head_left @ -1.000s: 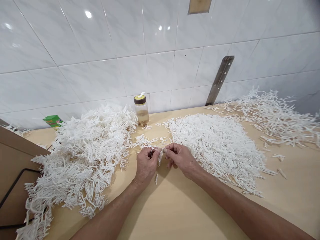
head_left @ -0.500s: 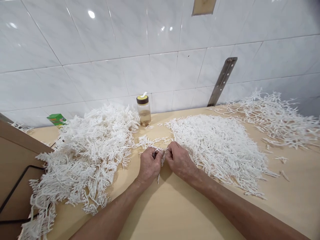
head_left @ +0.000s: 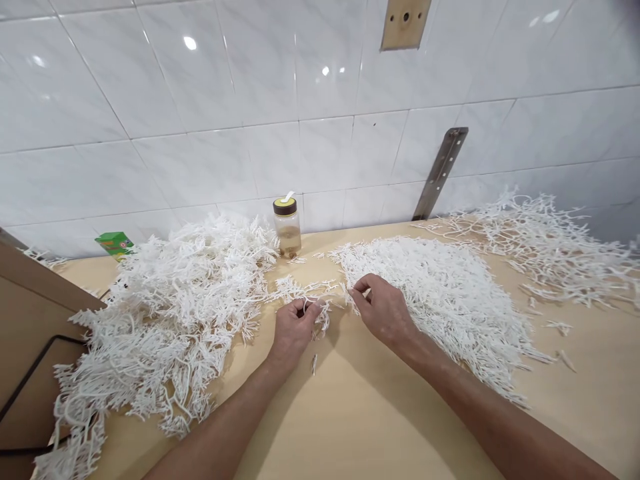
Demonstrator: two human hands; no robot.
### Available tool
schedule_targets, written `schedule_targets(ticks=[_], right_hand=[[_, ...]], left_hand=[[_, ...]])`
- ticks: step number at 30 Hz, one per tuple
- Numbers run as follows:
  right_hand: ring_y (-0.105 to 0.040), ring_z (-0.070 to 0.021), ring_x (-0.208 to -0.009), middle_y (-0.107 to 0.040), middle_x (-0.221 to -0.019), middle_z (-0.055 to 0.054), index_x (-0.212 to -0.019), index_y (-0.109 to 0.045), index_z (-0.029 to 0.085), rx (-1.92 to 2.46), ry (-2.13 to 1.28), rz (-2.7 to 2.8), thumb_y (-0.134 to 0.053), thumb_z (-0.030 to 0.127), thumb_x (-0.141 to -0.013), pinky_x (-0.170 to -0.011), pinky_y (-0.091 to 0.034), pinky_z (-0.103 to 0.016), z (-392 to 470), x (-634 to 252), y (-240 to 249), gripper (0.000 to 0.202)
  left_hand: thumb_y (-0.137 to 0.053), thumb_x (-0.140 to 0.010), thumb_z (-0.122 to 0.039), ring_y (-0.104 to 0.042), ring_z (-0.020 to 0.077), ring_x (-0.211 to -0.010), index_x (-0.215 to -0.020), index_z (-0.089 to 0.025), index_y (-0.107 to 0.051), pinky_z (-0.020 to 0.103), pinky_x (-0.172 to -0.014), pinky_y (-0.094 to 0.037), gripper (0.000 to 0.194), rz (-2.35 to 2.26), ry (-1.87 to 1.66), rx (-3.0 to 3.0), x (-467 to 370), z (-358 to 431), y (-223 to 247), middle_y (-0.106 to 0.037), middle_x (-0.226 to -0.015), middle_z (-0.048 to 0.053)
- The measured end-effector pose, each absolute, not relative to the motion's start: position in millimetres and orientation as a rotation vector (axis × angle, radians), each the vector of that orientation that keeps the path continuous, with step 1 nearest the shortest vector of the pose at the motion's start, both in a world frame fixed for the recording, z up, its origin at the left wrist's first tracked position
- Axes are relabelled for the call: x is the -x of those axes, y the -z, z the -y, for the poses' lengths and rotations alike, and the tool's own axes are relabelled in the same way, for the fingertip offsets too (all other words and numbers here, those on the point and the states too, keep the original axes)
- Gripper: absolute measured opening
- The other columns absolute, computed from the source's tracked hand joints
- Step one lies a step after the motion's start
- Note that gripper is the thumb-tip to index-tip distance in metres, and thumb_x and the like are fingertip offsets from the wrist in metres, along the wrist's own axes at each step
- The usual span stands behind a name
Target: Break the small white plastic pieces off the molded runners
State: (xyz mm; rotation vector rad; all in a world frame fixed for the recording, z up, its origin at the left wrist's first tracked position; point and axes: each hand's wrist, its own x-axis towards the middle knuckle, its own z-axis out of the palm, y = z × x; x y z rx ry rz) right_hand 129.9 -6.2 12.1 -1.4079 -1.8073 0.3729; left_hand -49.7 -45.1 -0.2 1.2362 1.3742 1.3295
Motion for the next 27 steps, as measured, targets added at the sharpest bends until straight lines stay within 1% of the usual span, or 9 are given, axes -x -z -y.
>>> schedule_targets(ticks=[2,5,7,12,15,18,22,24,27], right_hand=[[-0.058,-0.0165,-0.062,-0.066,-0.084,-0.005,-0.082,-0.062,0.021,1.359,-0.506,1.823,-0.055,0.033,-0.086,-0.065,-0.045,-0.032,10.6,-127.3,-15.3,0.014],[-0.055,-0.0127,-0.045,-0.063,-0.072,-0.001,-0.091,-0.066,0.021,1.305,-0.95,1.79,-0.053,0.04,-0.089,-0.05,-0.045,-0.029,20.5,-117.9,-16.9,0.023],[-0.051,-0.01,-0.038,-0.059,-0.066,0.002,-0.091,-0.066,0.021,1.245,-1.173,1.713,-0.054,0.043,-0.088,-0.042,-0.043,-0.026,25.4,-111.3,-14.1,0.025],[-0.048,-0.0064,-0.035,-0.054,-0.062,0.005,-0.079,-0.062,0.018,1.15,-1.412,1.427,-0.065,0.047,-0.08,-0.036,-0.039,-0.021,25.0,-102.8,-2.1,0.029],[-0.048,-0.0061,-0.034,-0.053,-0.057,0.006,-0.072,-0.058,0.017,1.191,-1.468,1.343,-0.067,0.043,-0.078,-0.034,-0.034,-0.019,23.3,-100.7,-0.7,0.028],[-0.049,-0.0076,-0.034,-0.053,-0.055,0.006,-0.075,-0.058,0.018,1.263,-1.413,1.38,-0.063,0.037,-0.079,-0.033,-0.032,-0.019,24.6,-98.7,-2.7,0.02],[-0.053,-0.0111,-0.037,-0.055,-0.058,0.005,-0.082,-0.055,0.019,1.339,-1.23,1.555,-0.054,0.029,-0.082,-0.037,-0.037,-0.022,28.7,-95.5,-0.9,0.01],[-0.056,-0.0132,-0.046,-0.057,-0.061,0.003,-0.082,-0.054,0.02,1.371,-1.006,1.693,-0.051,0.026,-0.083,-0.044,-0.041,-0.024,29.9,-93.7,2.4,0.006],[-0.058,-0.0176,-0.065,-0.061,-0.073,-0.004,-0.08,-0.053,0.019,1.347,-0.516,1.908,-0.048,0.019,-0.083,-0.057,-0.042,-0.027,27.1,-93.8,6.3,0.006]], left_hand=[[-0.068,-0.075,-0.052,-0.036,0.0078,-0.048,-0.059,-0.016,-0.056,0.022,-0.047,-0.029,0.041,-1.36,-1.343,-1.229,50.7,44.3,-0.5,-0.043,-0.05,-0.006],[-0.07,-0.074,-0.052,-0.037,0.0077,-0.046,-0.058,-0.016,-0.056,0.022,-0.046,-0.03,0.042,-1.35,-1.367,-1.235,51.3,43.3,1.1,-0.044,-0.048,-0.006],[-0.07,-0.074,-0.052,-0.037,0.0076,-0.044,-0.061,-0.016,-0.058,0.022,-0.045,-0.031,0.041,-1.356,-1.372,-1.225,51.0,42.8,3.0,-0.043,-0.046,-0.007],[-0.07,-0.076,-0.048,-0.039,0.008,-0.045,-0.064,-0.015,-0.061,0.022,-0.046,-0.033,0.036,-1.365,-1.371,-1.245,49.2,42.7,5.9,-0.047,-0.049,-0.005],[-0.07,-0.075,-0.044,-0.043,0.0091,-0.05,-0.062,-0.015,-0.061,0.022,-0.049,-0.035,0.034,-1.373,-1.4,-1.296,48.2,42.6,6.2,-0.051,-0.053,-0.003],[-0.068,-0.076,-0.043,-0.046,0.0105,-0.053,-0.063,-0.015,-0.063,0.022,-0.052,-0.037,0.031,-1.4,-1.387,-1.331,47.5,43.1,5.5,-0.053,-0.054,-0.002],[-0.067,-0.075,-0.041,-0.045,0.0109,-0.053,-0.058,-0.016,-0.059,0.023,-0.052,-0.036,0.031,-1.519,-1.361,-1.388,46.8,46.1,3.7,-0.052,-0.053,-0.002],[-0.067,-0.075,-0.039,-0.046,0.0117,-0.055,-0.057,-0.017,-0.058,0.023,-0.054,-0.036,0.03,-1.599,-1.345,-1.47,46.7,48.0,2.4,-0.053,-0.055,-0.002],[-0.064,-0.076,-0.035,-0.046,0.0118,-0.056,-0.056,-0.017,-0.056,0.023,-0.055,-0.035,0.028,-1.676,-1.323,-1.537,47.8,49.3,0.3,-0.053,-0.056,-0.002]])
